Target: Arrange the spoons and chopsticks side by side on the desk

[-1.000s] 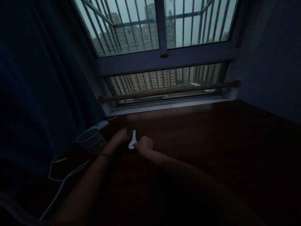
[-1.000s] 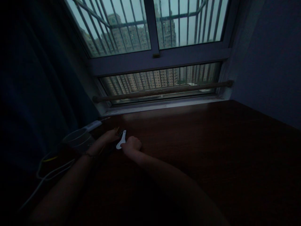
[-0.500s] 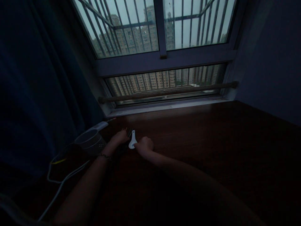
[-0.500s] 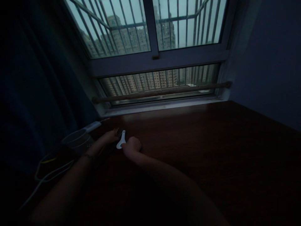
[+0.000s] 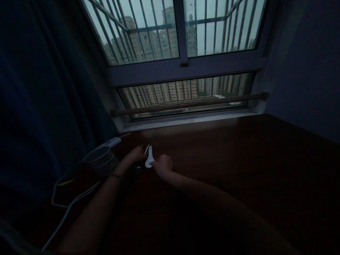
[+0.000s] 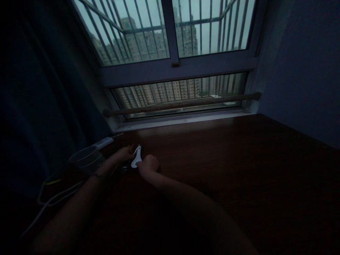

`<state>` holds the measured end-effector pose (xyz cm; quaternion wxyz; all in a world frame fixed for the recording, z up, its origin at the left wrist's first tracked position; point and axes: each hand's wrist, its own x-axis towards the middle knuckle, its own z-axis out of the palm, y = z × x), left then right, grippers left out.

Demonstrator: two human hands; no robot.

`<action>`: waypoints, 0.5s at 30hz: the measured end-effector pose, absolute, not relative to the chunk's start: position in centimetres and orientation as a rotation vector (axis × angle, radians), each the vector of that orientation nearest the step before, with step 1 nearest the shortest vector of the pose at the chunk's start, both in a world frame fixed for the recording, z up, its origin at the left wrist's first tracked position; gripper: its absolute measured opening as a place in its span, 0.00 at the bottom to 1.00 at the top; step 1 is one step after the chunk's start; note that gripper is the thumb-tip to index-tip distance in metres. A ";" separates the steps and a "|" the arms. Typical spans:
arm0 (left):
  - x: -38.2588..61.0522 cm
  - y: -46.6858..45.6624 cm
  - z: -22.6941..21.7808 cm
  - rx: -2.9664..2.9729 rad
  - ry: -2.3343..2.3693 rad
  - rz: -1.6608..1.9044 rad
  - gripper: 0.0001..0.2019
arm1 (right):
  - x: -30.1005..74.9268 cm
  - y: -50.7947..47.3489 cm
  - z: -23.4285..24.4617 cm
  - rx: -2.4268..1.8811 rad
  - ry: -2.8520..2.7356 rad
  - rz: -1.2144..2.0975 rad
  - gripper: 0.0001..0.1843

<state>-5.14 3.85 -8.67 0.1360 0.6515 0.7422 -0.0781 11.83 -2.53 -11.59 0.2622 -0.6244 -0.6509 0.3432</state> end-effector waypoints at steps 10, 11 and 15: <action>-4.9 3.6 -8.4 1.773 2.051 0.021 0.09 | 12.0 -2.8 -11.4 -1.657 -1.754 0.925 0.11; -4.9 3.5 -8.4 1.753 2.041 0.052 0.08 | 12.1 -2.8 -11.4 -1.656 -1.749 0.931 0.11; -4.7 3.3 -8.3 1.649 1.986 0.236 0.10 | 12.2 -2.8 -11.2 -1.647 -1.725 0.949 0.11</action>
